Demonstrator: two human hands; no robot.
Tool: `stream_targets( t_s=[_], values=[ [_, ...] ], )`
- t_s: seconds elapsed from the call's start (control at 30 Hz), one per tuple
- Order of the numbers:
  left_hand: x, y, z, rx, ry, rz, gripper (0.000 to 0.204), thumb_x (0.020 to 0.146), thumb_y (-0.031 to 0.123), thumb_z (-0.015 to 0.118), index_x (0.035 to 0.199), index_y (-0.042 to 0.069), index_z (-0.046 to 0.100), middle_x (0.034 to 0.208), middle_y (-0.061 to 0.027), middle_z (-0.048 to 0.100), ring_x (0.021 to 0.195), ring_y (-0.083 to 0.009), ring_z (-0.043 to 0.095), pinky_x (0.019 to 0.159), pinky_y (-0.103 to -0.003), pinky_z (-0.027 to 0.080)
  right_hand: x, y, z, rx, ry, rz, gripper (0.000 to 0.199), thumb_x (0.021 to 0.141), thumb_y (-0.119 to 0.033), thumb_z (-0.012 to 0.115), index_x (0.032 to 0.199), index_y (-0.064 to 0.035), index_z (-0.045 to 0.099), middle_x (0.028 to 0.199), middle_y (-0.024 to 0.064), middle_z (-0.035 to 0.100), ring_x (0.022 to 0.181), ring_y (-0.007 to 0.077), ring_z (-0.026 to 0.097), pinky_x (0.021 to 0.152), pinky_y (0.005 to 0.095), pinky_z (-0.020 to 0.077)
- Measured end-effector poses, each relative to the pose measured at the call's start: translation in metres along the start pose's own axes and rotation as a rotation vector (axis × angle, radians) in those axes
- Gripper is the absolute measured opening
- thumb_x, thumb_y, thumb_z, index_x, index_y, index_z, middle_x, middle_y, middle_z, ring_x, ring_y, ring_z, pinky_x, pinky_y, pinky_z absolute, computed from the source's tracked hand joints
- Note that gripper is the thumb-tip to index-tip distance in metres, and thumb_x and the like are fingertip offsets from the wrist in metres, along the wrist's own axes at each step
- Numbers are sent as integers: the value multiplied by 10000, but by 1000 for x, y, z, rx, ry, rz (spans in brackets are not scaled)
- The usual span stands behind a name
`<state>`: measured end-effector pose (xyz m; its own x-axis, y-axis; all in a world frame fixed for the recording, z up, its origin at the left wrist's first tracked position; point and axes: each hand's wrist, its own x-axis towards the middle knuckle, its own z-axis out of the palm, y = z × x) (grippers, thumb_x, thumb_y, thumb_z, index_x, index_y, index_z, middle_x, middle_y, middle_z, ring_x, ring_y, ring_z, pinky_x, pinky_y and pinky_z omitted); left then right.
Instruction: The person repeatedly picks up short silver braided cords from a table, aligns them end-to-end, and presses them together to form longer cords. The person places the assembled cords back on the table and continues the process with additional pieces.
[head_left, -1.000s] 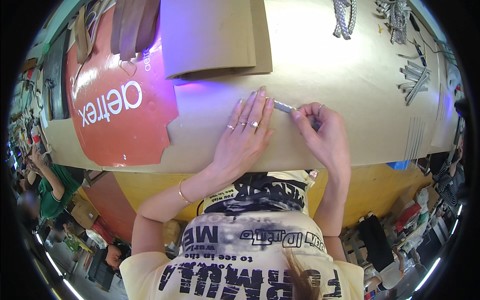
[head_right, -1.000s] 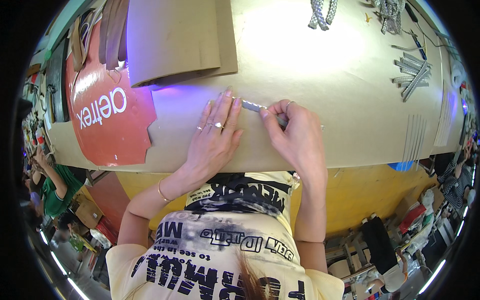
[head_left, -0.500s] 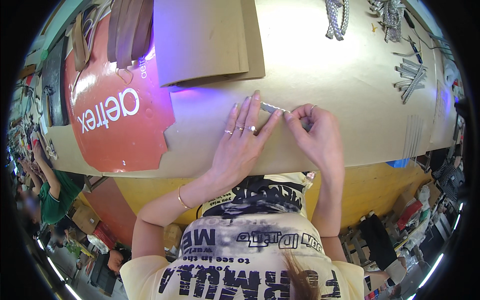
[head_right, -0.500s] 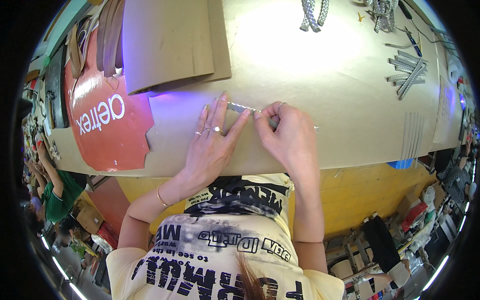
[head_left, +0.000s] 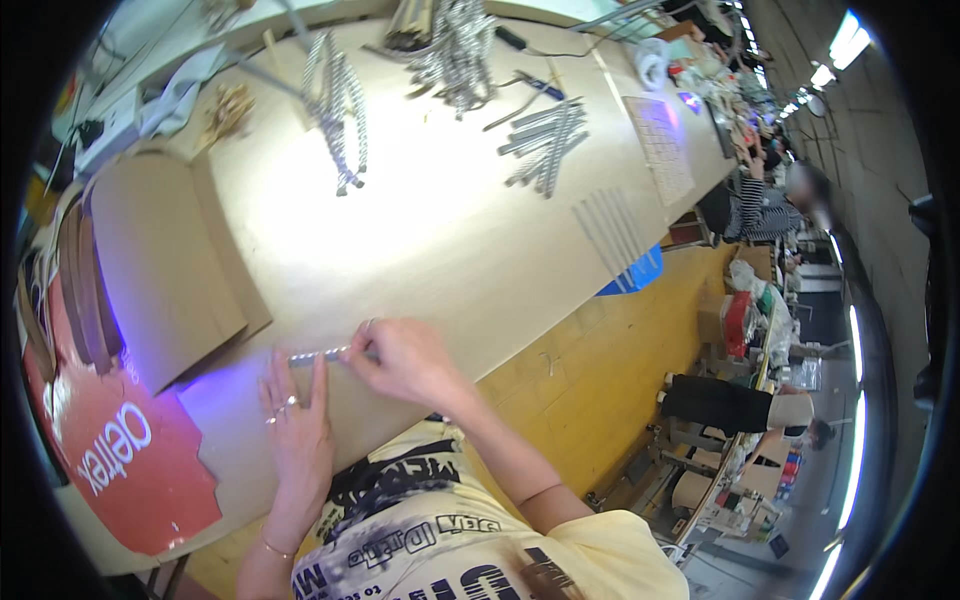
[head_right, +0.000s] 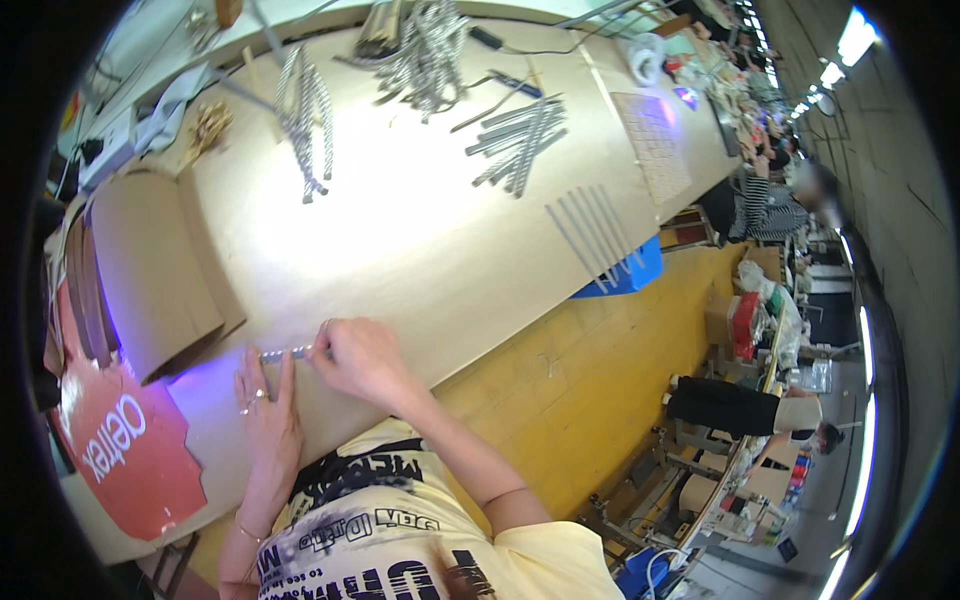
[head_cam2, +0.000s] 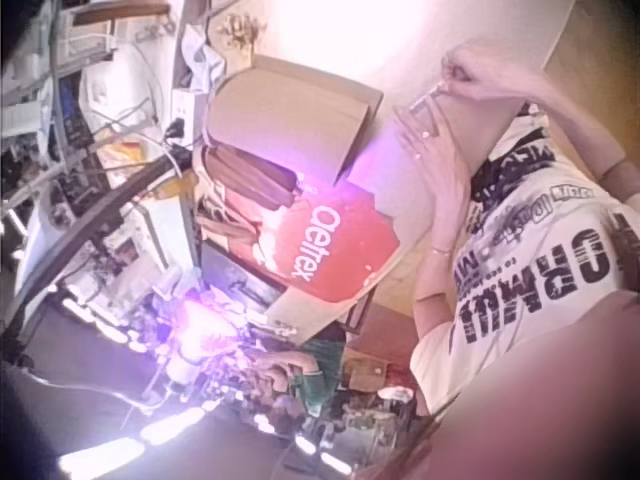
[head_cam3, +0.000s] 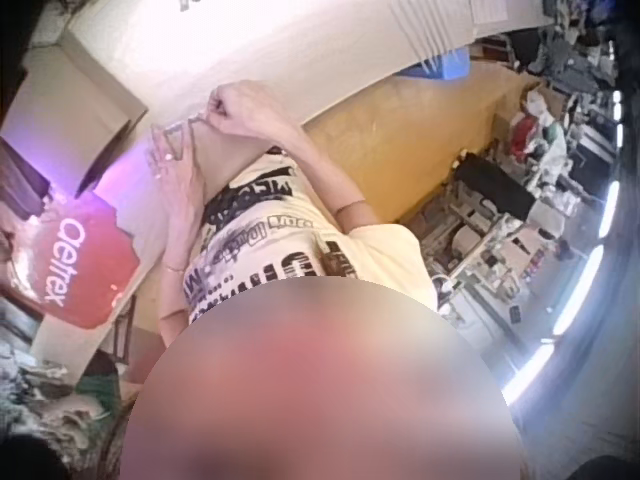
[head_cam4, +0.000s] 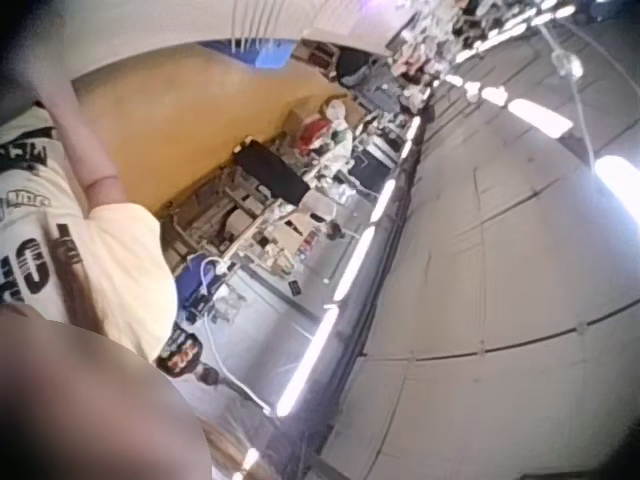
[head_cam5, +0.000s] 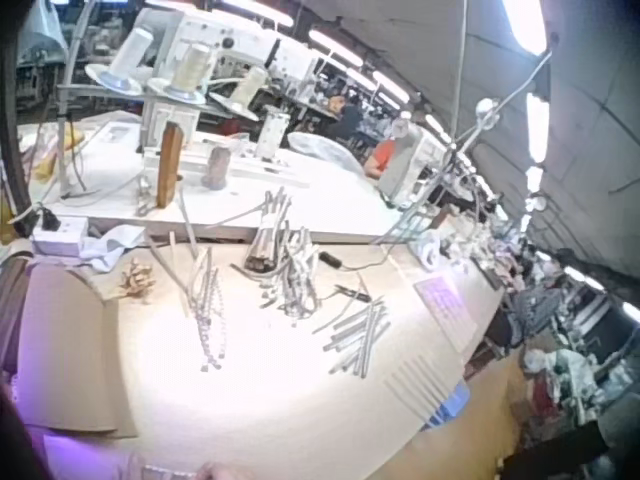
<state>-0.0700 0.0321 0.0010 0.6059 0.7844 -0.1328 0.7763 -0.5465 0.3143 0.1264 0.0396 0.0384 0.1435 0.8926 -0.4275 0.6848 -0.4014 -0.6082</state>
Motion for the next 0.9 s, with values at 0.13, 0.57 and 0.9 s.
stream_targets(
  t_s=[0.13, 0.57, 0.9],
  values=[
    [-1, -2, -6, -7, -29, -8, 674, 832, -40, 519, 1484, 99, 424, 1553, -307, 226, 1439, -455, 263, 1197, -531, 208, 0, -5, 2, 1, 1, 13, 230, 841, -265, 651, 821, -47, 724, 709, 161, 688, 700, 346, 684, 667, 444, 532],
    [-2, -2, -7, 10, -9, 4, 661, 836, -50, 507, 1476, 100, 435, 1566, -306, 208, 1441, -473, 252, 1201, -523, 194, -1, -2, 4, 7, 30, -23, 253, 858, -298, 666, 837, -51, 716, 714, 147, 688, 699, 339, 683, 665, 431, 529],
    [-3, -4, -2, -16, -63, -23, 649, 838, -42, 517, 1469, 90, 435, 1563, -317, 200, 1449, -473, 231, 1202, -532, 181, -15, -16, 11, -144, 77, -54, 257, 919, -258, 598, 886, -14, 674, 770, 176, 682, 713, 362, 677, 683, 473, 536]
  ],
)
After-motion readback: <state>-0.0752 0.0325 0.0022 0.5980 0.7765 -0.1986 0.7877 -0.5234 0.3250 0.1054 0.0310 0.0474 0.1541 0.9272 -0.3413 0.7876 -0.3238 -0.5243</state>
